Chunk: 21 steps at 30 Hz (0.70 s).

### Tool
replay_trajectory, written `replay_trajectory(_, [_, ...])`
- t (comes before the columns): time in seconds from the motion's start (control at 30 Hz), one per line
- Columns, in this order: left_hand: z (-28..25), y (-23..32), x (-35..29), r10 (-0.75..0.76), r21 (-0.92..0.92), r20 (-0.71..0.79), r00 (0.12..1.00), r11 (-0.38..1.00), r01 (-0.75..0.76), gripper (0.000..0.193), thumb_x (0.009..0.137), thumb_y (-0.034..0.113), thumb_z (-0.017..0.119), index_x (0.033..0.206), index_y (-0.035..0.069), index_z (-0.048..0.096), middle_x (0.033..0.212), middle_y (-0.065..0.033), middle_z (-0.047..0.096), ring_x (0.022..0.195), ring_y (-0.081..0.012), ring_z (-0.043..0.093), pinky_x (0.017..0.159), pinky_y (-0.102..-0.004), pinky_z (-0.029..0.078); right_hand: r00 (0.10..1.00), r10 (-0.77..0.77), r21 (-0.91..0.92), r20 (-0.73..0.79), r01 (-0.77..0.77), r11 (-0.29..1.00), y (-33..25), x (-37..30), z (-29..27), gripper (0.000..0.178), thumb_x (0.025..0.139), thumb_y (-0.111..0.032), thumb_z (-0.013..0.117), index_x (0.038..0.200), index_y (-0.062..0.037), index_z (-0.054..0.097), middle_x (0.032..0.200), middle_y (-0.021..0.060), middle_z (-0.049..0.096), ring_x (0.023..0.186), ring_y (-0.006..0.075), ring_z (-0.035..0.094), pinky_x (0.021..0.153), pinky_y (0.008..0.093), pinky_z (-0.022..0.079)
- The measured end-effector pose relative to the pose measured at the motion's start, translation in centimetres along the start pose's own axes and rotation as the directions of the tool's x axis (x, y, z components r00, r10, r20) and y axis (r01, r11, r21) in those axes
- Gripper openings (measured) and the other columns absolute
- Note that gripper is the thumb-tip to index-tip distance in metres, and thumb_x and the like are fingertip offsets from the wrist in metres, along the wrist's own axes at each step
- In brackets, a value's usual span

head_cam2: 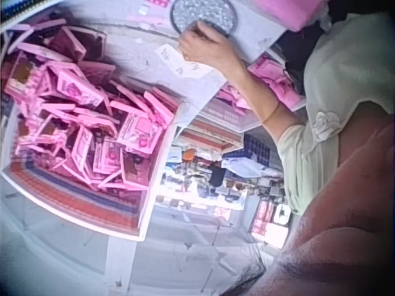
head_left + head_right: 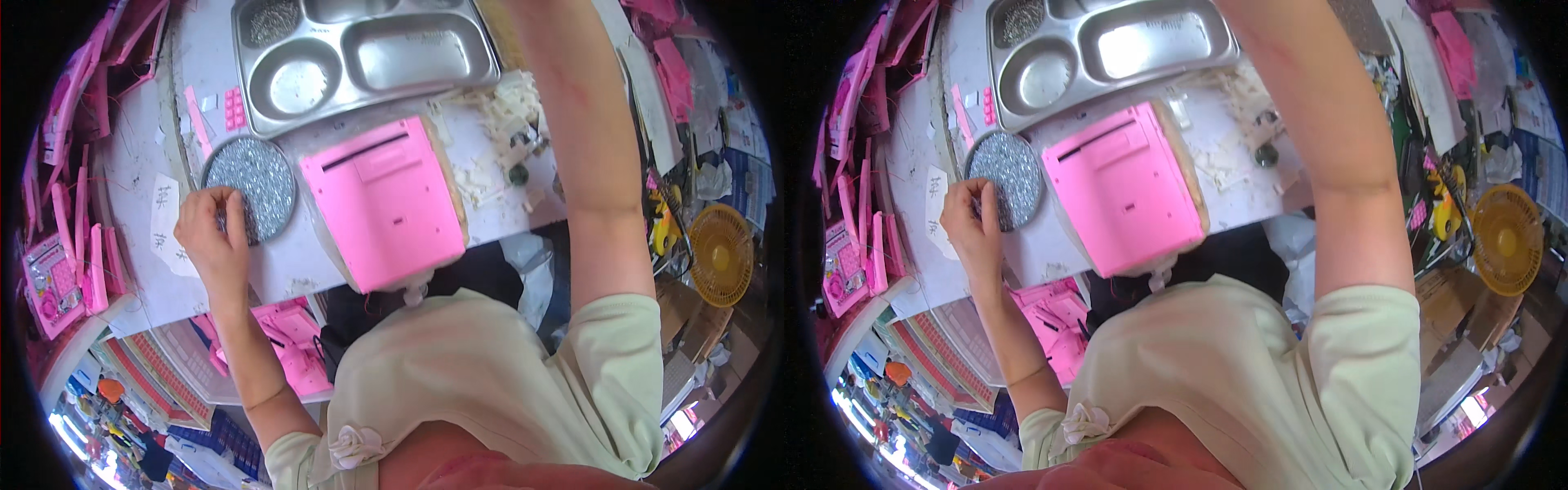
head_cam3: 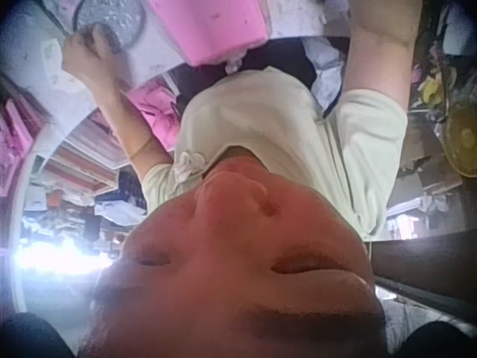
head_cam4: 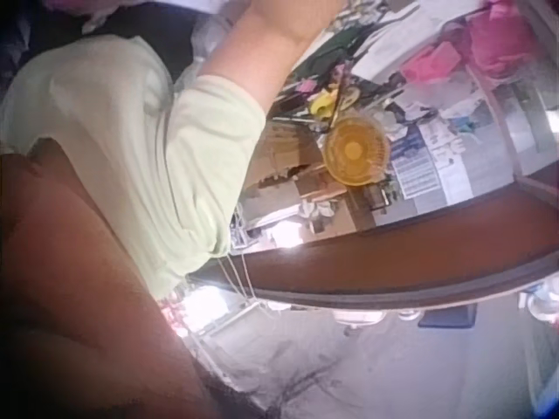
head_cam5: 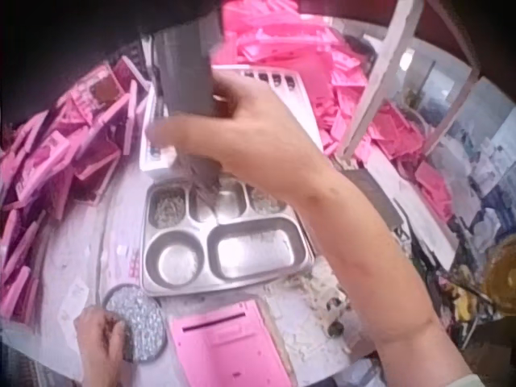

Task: The person is assembling electronics and components into a pink toy casing using a soldering iron and an electric screwdriver.

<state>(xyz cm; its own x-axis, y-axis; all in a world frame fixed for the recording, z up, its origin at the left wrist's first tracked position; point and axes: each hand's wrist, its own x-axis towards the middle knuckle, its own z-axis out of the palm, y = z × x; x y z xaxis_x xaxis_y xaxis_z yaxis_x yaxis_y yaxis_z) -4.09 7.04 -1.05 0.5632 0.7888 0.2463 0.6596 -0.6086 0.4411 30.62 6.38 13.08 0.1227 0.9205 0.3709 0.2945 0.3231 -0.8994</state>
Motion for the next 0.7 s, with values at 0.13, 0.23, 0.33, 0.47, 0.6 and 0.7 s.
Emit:
replay_trajectory(0.13, [0.5, -0.1, 0.0, 0.087, 0.113, 0.063, 0.994, 0.989, -0.093, 0.006, 0.095, 0.007, 0.06, 0.09, 0.004, 0.058, 0.086, -0.0111, 0.057, 0.085, -0.0328, 0.057, 0.083, -0.0435, 0.037, 0.954, 0.212, 0.168, 0.212, -0.25, 0.954, -2.9, -2.0, -3.6, 0.039, 0.083, -0.021, 0.079, 0.116, -0.0033, 0.067, 0.085, 0.0028, 0.066, 0.073, 0.0129, 0.062, 0.066, 0.0288, 0.05])
replay_trajectory(0.23, [0.3, -0.3, 0.2, 0.081, 0.011, 0.079, 0.994, 0.997, -0.082, 0.012, 0.091, 0.005, 0.063, 0.081, 0.004, 0.057, 0.078, -0.012, 0.052, 0.078, -0.033, 0.052, 0.08, -0.0422, 0.036, 0.982, 0.119, 0.308, 0.145, -0.159, 0.938, -0.7, -5.0, -4.5, 0.043, 0.089, -0.019, 0.076, 0.128, -0.0083, 0.06, 0.084, 0.0026, 0.064, 0.075, 0.017, 0.062, 0.072, 0.0325, 0.052])
replay_trajectory(0.33, [0.1, -0.2, -0.2, 0.067, -0.062, 0.067, 0.996, 0.996, -0.063, 0.013, 0.087, 0.005, 0.066, 0.078, 0.004, 0.057, 0.077, -0.0108, 0.053, 0.077, -0.0312, 0.052, 0.081, -0.0415, 0.037, 0.991, 0.01, 0.434, 0.131, -0.066, 0.899, 2.3, -8.9, -6.2, 0.053, 0.095, -0.024, 0.072, 0.141, -0.016, 0.047, 0.083, -0.0016, 0.06, 0.071, 0.0132, 0.058, 0.073, 0.029, 0.053])
replay_trajectory(0.47, [-0.3, 3.0, 0.3, 0.081, -0.107, 0.104, 0.991, 0.992, -0.07, 0.011, 0.081, 0.008, 0.07, 0.082, 0.005, 0.06, 0.083, -0.0088, 0.06, 0.081, -0.0299, 0.056, 0.084, -0.0412, 0.038, 0.978, 0.043, 0.549, 0.206, -0.152, 0.822, 2.4, -12.1, -7.4, 0.046, 0.094, -0.024, 0.076, 0.134, -0.0217, 0.053, 0.082, -0.0032, 0.064, 0.063, 0.0103, 0.059, 0.064, 0.0246, 0.054])
replay_trajectory(0.6, [-0.4, 8.8, 0.6, 0.275, -0.285, 0.193, 0.942, 0.934, -0.214, 0.023, 0.074, 0.007, 0.078, 0.094, 0.011, 0.067, 0.092, -0.0047, 0.067, 0.082, -0.0249, 0.061, 0.085, -0.0406, 0.038, 0.937, -0.058, 0.65, 0.343, -0.193, 0.735, 2.1, -13.4, -6.1, 0.041, 0.089, -0.016, 0.081, 0.124, -0.0207, 0.059, 0.083, 0.002, 0.069, 0.063, 0.0139, 0.064, 0.06, 0.0284, 0.057])
replay_trajectory(0.7, [0.5, 11.9, 0.6, 0.35, -0.478, 0.226, 0.909, 0.853, -0.21, 0.027, 0.071, 0.002, 0.082, 0.096, 0.01, 0.074, 0.09, -0.0046, 0.07, 0.08, -0.0219, 0.064, 0.083, -0.0394, 0.041, 0.922, -0.129, 0.695, 0.366, -0.178, 0.697, 0.3, -13.3, -3.8, 0.042, 0.087, -0.013, 0.084, 0.121, -0.0179, 0.06, 0.085, 0.0059, 0.069, 0.065, 0.017, 0.066, 0.059, 0.0312, 0.058])
